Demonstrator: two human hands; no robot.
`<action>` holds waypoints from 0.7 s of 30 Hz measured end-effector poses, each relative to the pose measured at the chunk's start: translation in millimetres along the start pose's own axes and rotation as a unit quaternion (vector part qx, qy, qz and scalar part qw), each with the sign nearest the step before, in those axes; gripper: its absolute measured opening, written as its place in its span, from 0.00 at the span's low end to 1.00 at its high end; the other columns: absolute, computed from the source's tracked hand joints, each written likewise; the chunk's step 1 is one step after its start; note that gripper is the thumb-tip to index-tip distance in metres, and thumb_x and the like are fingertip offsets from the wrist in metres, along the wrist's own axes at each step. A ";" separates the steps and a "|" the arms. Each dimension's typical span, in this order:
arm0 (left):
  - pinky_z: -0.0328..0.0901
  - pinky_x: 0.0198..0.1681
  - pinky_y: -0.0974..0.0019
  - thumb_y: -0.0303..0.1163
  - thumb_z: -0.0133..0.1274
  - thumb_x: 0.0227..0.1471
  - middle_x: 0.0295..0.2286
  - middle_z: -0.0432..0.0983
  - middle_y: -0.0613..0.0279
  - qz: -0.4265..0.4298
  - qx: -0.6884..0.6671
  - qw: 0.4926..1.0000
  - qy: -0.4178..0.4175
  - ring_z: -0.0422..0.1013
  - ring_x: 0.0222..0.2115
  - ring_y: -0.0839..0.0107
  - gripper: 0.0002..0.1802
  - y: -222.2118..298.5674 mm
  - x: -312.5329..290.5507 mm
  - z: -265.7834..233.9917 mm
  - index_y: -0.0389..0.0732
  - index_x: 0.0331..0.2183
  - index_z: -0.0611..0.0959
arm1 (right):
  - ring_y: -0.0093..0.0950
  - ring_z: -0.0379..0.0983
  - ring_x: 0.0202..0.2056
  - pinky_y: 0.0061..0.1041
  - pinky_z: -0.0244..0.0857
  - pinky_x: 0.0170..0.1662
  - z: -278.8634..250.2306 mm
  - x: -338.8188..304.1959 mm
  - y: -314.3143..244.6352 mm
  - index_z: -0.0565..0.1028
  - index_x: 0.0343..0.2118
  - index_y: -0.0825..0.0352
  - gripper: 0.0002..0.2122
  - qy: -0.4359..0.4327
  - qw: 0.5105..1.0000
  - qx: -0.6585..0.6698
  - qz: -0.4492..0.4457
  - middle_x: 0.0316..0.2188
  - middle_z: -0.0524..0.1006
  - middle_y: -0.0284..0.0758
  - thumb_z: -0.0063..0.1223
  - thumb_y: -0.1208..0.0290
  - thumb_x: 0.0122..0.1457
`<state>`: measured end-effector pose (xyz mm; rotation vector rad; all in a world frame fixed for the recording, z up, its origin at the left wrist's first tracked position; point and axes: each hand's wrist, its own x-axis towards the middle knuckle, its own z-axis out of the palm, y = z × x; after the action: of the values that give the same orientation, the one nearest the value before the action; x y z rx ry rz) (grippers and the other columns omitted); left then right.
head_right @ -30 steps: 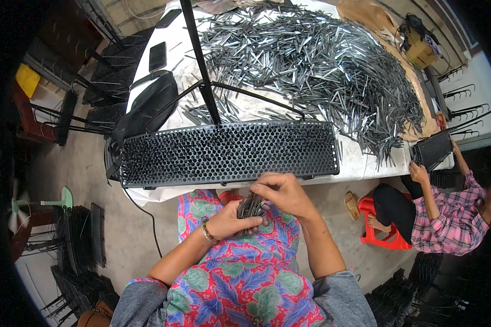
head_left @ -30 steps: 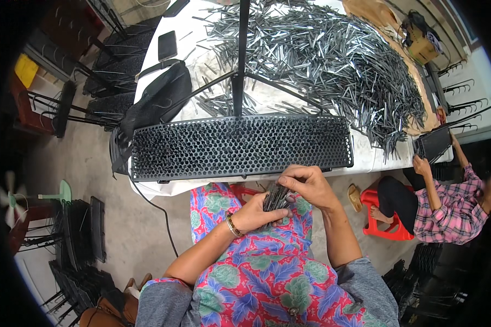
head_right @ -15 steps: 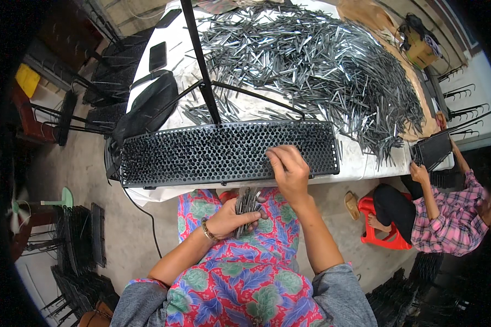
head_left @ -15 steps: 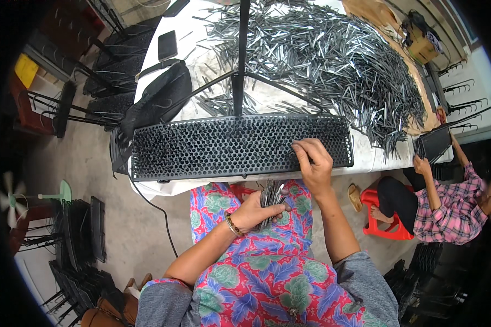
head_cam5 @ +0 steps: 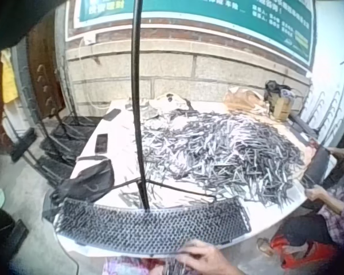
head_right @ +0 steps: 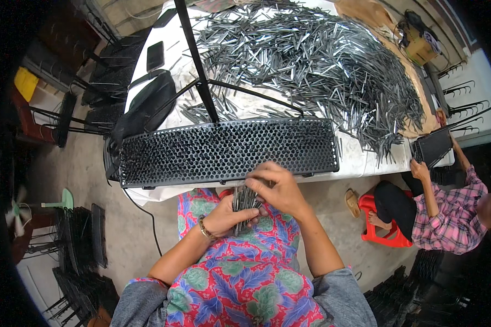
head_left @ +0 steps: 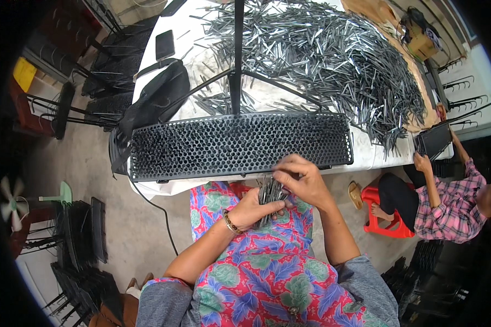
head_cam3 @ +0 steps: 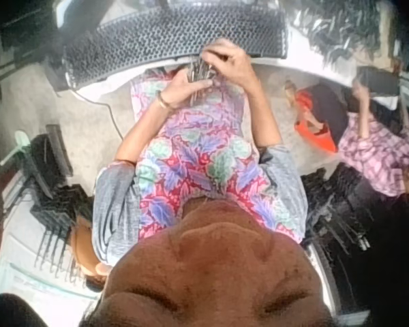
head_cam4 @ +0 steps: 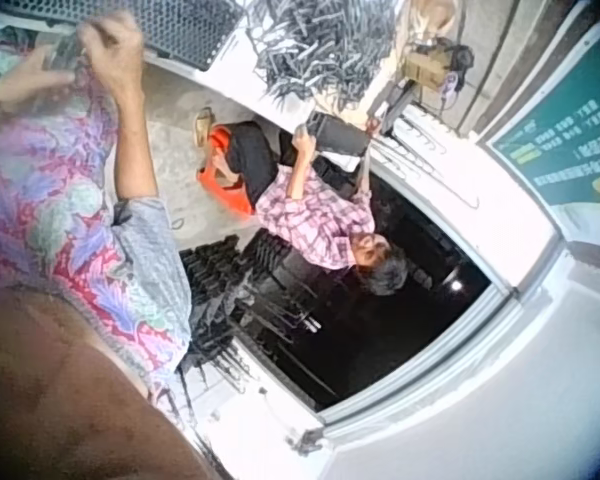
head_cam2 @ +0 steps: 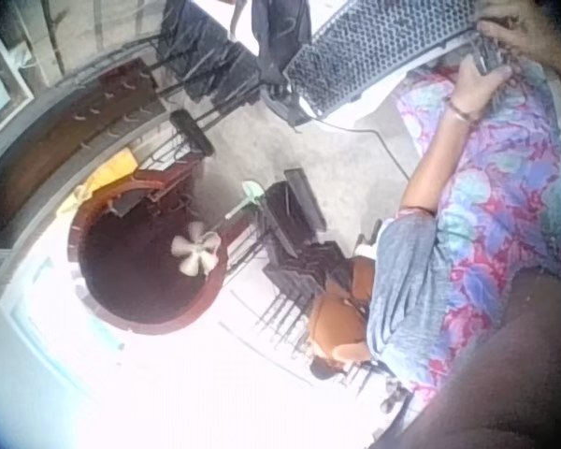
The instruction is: The person inserts small metal components into a perforated metal plate by hand.
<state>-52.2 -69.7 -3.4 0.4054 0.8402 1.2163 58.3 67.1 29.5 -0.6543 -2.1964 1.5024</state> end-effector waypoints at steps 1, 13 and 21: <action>0.67 0.28 0.76 0.28 0.53 0.52 0.34 0.77 0.58 -0.005 0.017 1.000 -0.009 0.69 0.27 0.80 0.19 1.3 -0.3 0.4 0.37 0.46 0.71 | 0.23 0.70 0.30 0.21 0.63 0.32 -2.1 -1.9 1.5 0.78 0.30 0.72 0.06 0.001 1.000 0.000 0.000 0.29 0.74 0.36 0.56 0.74 0.52; 0.67 0.26 0.76 0.29 0.52 0.53 0.33 0.76 0.60 -0.020 0.031 0.999 0.021 0.69 0.26 0.81 0.21 -8.2 8.8 -2.2 0.38 0.48 0.70 | 0.15 0.67 0.24 0.16 0.61 0.26 -22.2 1.0 7.2 0.77 0.30 0.73 0.08 0.122 0.986 0.075 0.089 0.24 0.74 0.30 0.54 0.72 0.55; 0.66 0.29 0.76 0.30 0.51 0.53 0.36 0.76 0.62 0.006 -0.043 0.998 0.054 0.70 0.29 0.80 0.19 -6.2 16.0 -1.1 0.39 0.48 0.71 | 0.14 0.65 0.19 0.14 0.57 0.21 -14.3 -0.9 14.1 0.77 0.28 0.72 0.11 0.120 0.977 0.098 0.149 0.18 0.72 0.27 0.54 0.67 0.57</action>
<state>-47.3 -56.9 -13.9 0.2770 0.8747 1.2890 69.3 81.7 21.1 -1.0725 -1.8019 1.6595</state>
